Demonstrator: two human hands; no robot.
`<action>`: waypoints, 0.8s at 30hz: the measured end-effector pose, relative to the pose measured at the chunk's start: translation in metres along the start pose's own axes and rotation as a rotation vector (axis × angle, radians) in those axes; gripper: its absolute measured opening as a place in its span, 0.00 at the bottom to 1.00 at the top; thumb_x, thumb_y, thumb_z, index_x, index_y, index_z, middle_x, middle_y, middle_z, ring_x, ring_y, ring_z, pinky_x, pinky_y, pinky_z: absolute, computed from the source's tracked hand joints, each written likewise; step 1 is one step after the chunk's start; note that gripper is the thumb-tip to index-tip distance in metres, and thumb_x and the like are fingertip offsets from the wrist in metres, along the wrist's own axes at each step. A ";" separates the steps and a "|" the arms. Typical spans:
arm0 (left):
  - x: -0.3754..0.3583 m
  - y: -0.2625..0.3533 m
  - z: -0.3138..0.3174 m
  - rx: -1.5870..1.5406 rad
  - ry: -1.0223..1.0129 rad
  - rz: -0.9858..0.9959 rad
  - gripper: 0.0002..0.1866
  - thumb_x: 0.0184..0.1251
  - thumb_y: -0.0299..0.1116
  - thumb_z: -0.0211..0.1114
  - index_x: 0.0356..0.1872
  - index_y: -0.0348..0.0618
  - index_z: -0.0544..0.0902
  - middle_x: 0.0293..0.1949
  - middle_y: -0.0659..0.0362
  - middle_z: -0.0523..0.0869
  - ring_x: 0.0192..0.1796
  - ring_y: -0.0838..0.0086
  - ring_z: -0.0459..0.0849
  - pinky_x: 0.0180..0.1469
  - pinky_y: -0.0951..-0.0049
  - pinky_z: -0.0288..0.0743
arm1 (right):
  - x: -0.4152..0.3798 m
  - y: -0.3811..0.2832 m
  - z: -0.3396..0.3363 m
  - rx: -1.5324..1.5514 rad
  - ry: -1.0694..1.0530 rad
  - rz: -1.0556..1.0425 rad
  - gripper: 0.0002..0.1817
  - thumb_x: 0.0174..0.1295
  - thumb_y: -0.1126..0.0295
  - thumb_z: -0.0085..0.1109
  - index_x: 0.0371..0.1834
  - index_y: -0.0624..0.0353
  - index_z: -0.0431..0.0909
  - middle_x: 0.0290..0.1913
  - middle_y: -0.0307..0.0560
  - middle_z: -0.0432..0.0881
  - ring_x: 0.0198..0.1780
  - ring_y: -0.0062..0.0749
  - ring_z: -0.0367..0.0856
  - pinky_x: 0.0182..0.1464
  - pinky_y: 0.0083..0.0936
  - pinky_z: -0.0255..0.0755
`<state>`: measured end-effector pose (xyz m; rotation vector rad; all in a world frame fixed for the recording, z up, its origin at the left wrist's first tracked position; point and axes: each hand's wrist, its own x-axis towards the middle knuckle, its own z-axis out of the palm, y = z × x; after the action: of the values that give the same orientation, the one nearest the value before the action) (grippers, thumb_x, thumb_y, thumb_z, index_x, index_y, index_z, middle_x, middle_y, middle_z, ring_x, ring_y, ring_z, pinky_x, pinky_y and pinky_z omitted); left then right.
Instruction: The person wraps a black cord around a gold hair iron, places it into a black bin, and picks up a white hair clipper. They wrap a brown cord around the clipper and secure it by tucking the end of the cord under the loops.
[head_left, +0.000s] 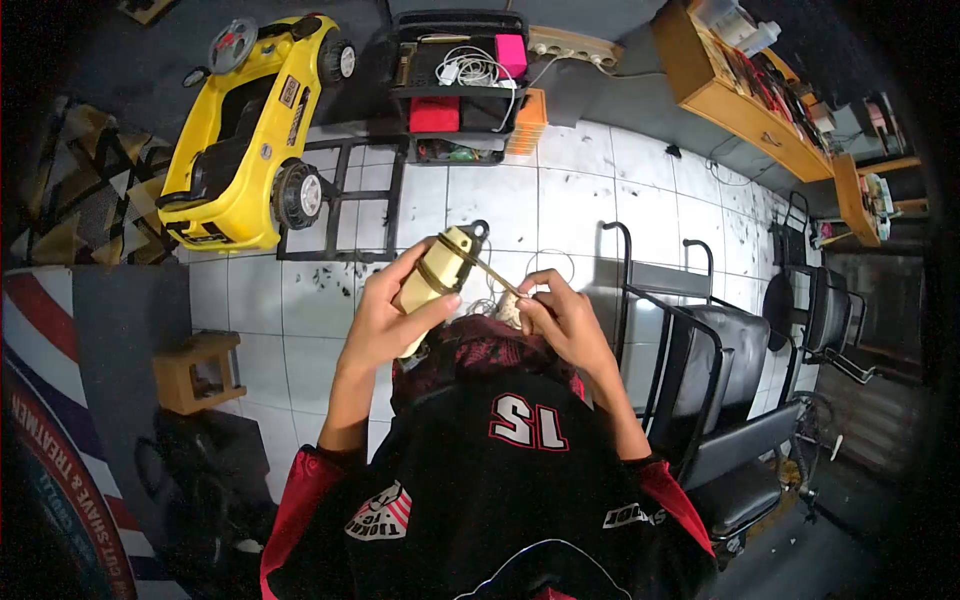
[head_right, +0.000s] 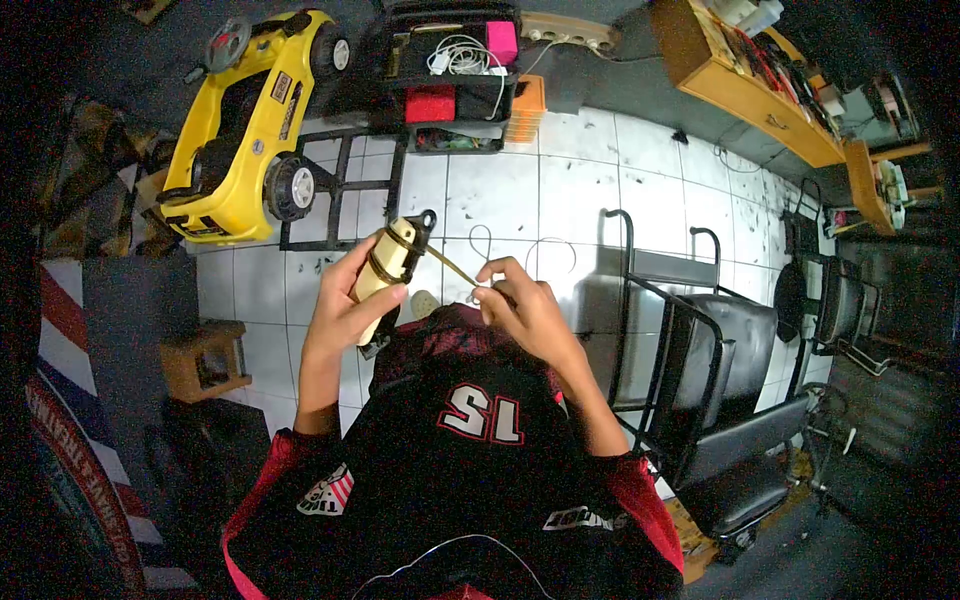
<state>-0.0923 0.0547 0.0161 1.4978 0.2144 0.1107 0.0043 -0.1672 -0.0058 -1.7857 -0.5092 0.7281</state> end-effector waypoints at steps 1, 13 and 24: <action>0.000 -0.001 -0.003 0.013 0.022 -0.009 0.28 0.59 0.25 0.70 0.61 0.29 0.73 0.46 0.62 0.82 0.47 0.83 0.77 0.50 0.80 0.72 | -0.001 -0.006 -0.003 -0.047 0.000 0.032 0.07 0.70 0.70 0.55 0.40 0.63 0.79 0.21 0.41 0.78 0.25 0.23 0.77 0.30 0.22 0.69; 0.004 -0.009 0.001 0.122 -0.002 -0.050 0.31 0.58 0.25 0.72 0.63 0.29 0.72 0.47 0.58 0.84 0.47 0.82 0.78 0.51 0.79 0.74 | -0.012 -0.041 -0.026 -0.222 -0.155 -0.228 0.09 0.69 0.71 0.53 0.37 0.67 0.79 0.29 0.50 0.78 0.30 0.40 0.78 0.37 0.31 0.73; 0.009 -0.003 0.003 0.715 -0.344 -0.095 0.34 0.50 0.42 0.71 0.63 0.56 0.76 0.38 0.47 0.87 0.41 0.50 0.86 0.43 0.58 0.78 | -0.014 -0.055 -0.014 0.223 -0.218 0.175 0.08 0.67 0.73 0.60 0.39 0.69 0.81 0.23 0.33 0.76 0.19 0.14 0.69 0.22 0.16 0.63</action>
<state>-0.0826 0.0532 0.0123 2.1805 0.0418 -0.3339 0.0045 -0.1684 0.0521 -1.5633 -0.4006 1.0679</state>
